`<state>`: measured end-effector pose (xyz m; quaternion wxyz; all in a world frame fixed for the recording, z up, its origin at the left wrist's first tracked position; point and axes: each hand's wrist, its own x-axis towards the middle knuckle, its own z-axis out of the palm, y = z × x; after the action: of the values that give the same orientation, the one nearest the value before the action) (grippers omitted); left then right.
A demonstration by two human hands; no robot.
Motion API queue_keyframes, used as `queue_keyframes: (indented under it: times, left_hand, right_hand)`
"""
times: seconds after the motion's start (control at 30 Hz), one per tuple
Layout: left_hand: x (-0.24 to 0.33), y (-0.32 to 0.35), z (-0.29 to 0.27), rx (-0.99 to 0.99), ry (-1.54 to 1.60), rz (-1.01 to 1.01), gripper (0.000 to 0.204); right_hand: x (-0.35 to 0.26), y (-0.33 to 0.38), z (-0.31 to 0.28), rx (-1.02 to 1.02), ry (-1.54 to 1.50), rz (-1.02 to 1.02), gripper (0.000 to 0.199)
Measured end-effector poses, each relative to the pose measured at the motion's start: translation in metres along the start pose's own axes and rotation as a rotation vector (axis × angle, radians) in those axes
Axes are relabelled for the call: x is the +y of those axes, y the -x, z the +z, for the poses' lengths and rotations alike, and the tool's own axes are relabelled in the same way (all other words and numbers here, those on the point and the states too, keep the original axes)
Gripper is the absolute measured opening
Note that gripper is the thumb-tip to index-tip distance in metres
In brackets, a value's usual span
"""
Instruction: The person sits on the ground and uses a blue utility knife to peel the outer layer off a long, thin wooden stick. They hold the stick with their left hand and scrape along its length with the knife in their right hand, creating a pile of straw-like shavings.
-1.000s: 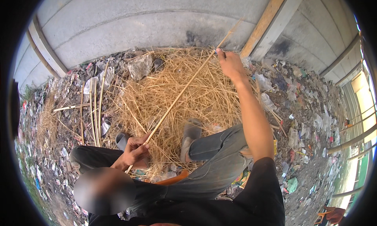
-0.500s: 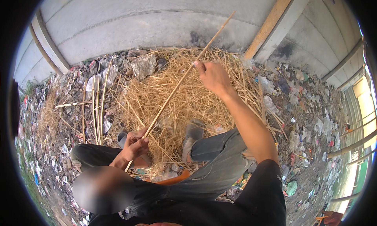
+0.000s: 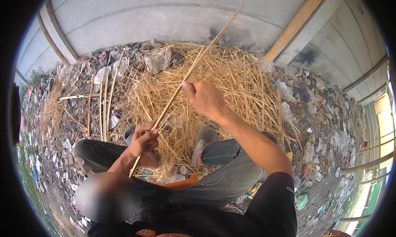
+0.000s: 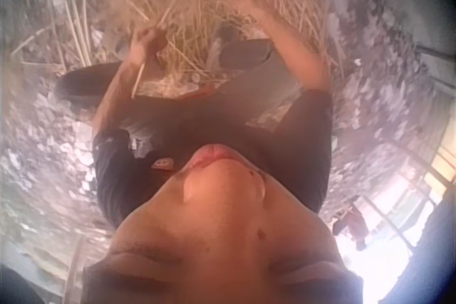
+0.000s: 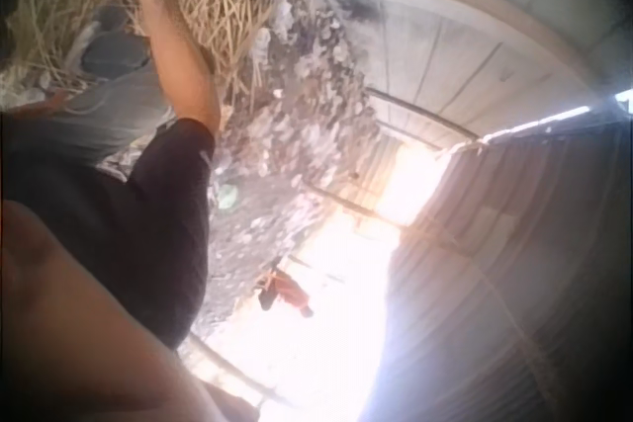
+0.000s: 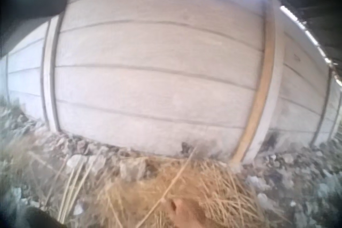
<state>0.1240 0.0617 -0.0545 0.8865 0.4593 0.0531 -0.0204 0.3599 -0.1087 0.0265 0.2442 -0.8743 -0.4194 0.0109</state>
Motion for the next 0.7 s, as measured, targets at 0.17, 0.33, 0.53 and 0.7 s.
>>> queue_keyframes:
  times: [0.17, 0.33, 0.53, 0.7]
  left_hand:
    - [0.001, 0.007, -0.001, 0.044, -0.02, -0.009, 0.05]
    - [0.008, -0.004, 0.009, 0.053, -0.005, 0.009, 0.05]
    - [0.015, -0.007, 0.005, 0.045, -0.035, 0.076, 0.051]
    - [0.012, -0.007, 0.006, 0.061, -0.069, 0.101, 0.052]
  right_hand:
    - [-0.012, -0.001, 0.014, -0.049, -0.011, -0.046, 0.066]
    - [-0.022, 0.0, 0.011, -0.098, -0.107, -0.026, 0.064]
    - [-0.066, 0.031, 0.027, -0.212, -0.162, -0.174, 0.057]
    - [-0.059, 0.02, 0.019, -0.221, -0.214, -0.125, 0.055]
